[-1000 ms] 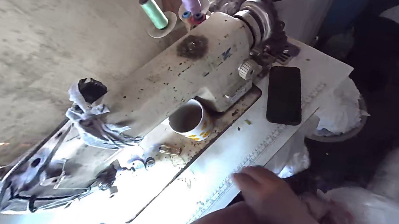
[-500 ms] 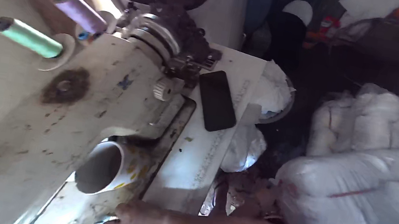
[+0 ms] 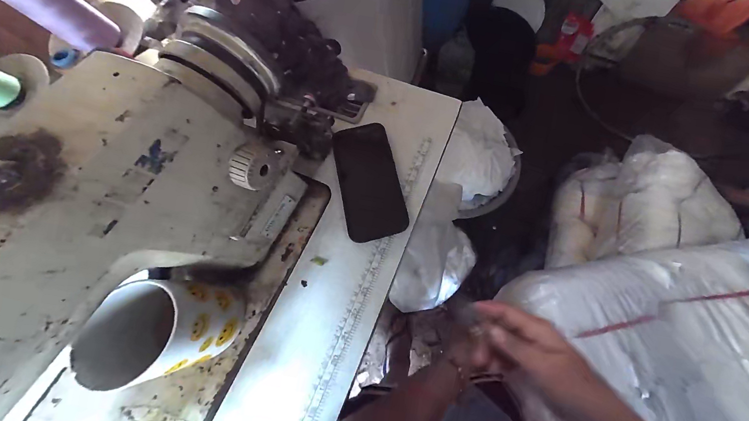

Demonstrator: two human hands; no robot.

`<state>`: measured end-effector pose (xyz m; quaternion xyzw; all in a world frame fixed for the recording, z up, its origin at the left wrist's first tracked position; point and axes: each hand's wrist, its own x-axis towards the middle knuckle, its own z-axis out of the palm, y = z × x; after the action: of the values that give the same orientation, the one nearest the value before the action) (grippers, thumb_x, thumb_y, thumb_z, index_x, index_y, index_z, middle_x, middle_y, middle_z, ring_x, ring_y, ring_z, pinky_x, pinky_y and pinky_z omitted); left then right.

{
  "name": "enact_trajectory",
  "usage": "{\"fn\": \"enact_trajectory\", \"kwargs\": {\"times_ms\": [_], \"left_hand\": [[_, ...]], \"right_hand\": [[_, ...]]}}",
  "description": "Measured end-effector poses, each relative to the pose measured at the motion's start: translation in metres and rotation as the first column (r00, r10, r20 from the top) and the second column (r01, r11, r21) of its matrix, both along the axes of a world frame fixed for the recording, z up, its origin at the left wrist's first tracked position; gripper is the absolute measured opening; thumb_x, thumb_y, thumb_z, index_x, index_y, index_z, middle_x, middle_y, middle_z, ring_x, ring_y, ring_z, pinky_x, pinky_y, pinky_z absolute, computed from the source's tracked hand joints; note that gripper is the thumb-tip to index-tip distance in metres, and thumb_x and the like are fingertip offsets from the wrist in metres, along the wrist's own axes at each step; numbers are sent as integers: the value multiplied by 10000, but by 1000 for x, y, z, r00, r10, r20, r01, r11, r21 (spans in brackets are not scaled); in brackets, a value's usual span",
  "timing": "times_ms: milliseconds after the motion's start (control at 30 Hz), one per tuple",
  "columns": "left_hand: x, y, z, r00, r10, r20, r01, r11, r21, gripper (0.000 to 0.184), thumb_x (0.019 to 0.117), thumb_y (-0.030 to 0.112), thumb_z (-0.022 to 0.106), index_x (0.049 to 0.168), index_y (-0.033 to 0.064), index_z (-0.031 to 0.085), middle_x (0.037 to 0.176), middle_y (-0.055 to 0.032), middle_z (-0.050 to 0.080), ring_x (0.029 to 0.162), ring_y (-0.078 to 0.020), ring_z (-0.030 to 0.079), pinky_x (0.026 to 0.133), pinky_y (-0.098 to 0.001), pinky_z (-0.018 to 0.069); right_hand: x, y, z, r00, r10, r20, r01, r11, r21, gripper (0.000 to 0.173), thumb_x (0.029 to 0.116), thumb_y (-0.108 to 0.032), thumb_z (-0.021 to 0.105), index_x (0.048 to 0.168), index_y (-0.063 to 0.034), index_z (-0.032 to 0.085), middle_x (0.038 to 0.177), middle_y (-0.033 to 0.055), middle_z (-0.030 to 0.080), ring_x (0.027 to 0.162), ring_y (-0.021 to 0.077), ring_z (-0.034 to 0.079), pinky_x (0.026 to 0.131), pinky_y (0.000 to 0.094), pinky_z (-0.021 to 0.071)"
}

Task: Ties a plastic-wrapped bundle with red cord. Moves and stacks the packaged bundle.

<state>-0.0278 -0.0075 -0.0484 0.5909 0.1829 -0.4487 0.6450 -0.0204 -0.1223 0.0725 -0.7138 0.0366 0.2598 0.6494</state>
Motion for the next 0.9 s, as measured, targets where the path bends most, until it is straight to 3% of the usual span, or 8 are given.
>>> {"fn": "enact_trajectory", "kwargs": {"times_ms": [67,100,167,233,333,400,533,900], "left_hand": [[3,-4,-14,999,11,-33,-13,999,-42,341,1049,109,556,1350,-48,524,1012,-145,642,755,-143,614,699,-306,541],[4,-5,-15,999,5,-44,-8,998,-57,335,1049,98,547,1355,-36,525,971,-123,636,694,-125,602,645,-282,529],[8,-3,-13,997,-21,-71,15,996,-83,350,1047,79,541,1383,-15,516,978,-118,631,667,-124,598,620,-274,523],[11,-2,-13,995,-47,-84,37,993,-110,376,1041,60,541,1408,-2,485,1022,-130,617,699,-139,614,651,-288,542],[16,0,-12,990,-79,-114,64,990,-128,409,1041,27,525,1441,14,438,1012,-126,600,698,-144,622,660,-291,558],[18,0,-11,987,-101,-124,86,989,-121,441,1038,13,521,1467,38,422,1067,-138,596,728,-151,621,673,-297,554],[20,0,-12,987,-132,-89,123,987,-102,464,1018,-5,539,1468,47,438,1178,-163,592,834,-171,618,740,-319,545],[23,1,-11,980,-157,-123,147,986,-84,465,1035,51,549,1485,88,441,1082,-147,615,771,-174,627,709,-325,554]], "right_hand": [[-4,-43,-5,975,-187,-119,171,977,-130,300,1037,-158,448,1273,-30,583,869,-31,648,687,41,625,673,244,562],[-5,-59,-9,975,-196,-109,164,954,-253,284,1030,-162,481,1257,-33,592,857,-27,622,671,38,598,660,229,539],[-6,-81,-20,998,-14,-54,-18,838,-546,370,1004,-187,608,1328,-6,611,1045,114,655,840,164,624,796,340,536],[-3,-83,-31,962,268,-47,-206,606,-769,409,996,-138,641,1380,2,614,1135,243,660,968,358,672,888,509,550],[10,-61,-31,813,516,-270,-461,288,-839,418,1020,-33,525,1437,2,525,1256,271,635,1134,446,653,949,582,523],[18,-47,-30,718,617,-321,-533,193,-824,301,1014,11,501,1303,56,574,1217,273,645,1142,450,647,917,579,532],[27,-34,-37,590,731,-343,-597,109,-795,246,1014,27,500,1220,75,625,1165,284,643,1138,469,622,874,578,526],[44,-36,-54,507,779,-368,-682,101,-725,263,1045,-31,489,1234,79,635,1193,281,646,1170,456,614,979,581,485]]}}
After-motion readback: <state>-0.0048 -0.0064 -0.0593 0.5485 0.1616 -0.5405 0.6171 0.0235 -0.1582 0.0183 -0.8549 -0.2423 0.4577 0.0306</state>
